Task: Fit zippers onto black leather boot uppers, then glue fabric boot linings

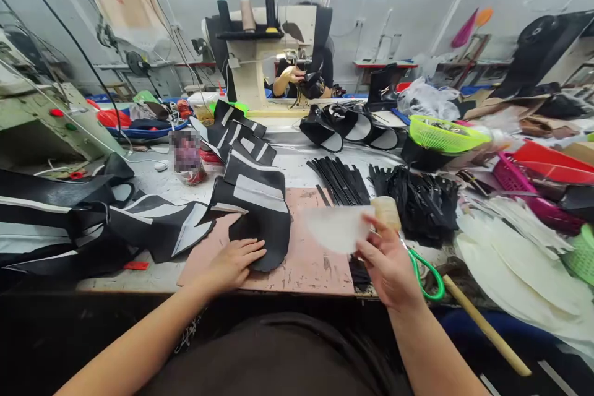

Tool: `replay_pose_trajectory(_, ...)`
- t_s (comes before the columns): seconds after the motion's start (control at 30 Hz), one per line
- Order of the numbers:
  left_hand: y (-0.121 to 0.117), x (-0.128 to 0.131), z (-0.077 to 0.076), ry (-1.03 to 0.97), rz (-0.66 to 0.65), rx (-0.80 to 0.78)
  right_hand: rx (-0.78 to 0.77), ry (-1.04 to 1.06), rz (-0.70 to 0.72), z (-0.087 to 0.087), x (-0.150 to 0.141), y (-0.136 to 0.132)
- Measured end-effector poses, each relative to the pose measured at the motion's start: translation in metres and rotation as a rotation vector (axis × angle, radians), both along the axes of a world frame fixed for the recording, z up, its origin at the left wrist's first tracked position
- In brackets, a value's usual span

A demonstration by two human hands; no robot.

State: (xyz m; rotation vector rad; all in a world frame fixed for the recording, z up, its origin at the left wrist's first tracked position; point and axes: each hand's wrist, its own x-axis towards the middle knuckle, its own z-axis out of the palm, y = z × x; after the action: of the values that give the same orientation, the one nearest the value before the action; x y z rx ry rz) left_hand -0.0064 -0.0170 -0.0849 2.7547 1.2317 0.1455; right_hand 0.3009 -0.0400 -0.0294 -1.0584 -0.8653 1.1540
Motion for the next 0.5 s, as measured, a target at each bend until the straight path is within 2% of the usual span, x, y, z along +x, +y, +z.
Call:
replay_pose_trajectory(0.1, -0.015, -0.009, 0.001, -0.148, 0.053, -0.118, -0.131, 0.051, 0.191, -0.012, -0.038, 0.013)
replay_pose_trajectory(0.17, -0.018, -0.009, 0.001, -0.325, 0.142, -0.228, -0.225, -0.007, 0.388, -0.023, -0.068, 0.021)
replay_pose_trajectory(0.23, -0.018, -0.006, -0.002, -0.485, 0.252, -0.297, -0.298, -0.139, 0.515, -0.034, -0.094, 0.028)
replay_pose_trajectory(0.3, -0.014, -0.004, -0.008, -0.58, 0.374, -0.296, -0.345, -0.293, 0.565, -0.042, -0.11, 0.034)
replay_pose_trajectory(0.4, -0.007, -0.002, -0.015, -0.608, 0.518, -0.258, -0.357, -0.439, 0.596, -0.049, -0.115, 0.042)
replay_pose_trajectory(0.5, 0.001, -0.006, -0.016, -0.598, 0.552, -0.27, -0.311, -0.533, 0.575, -0.05, -0.108, 0.05)
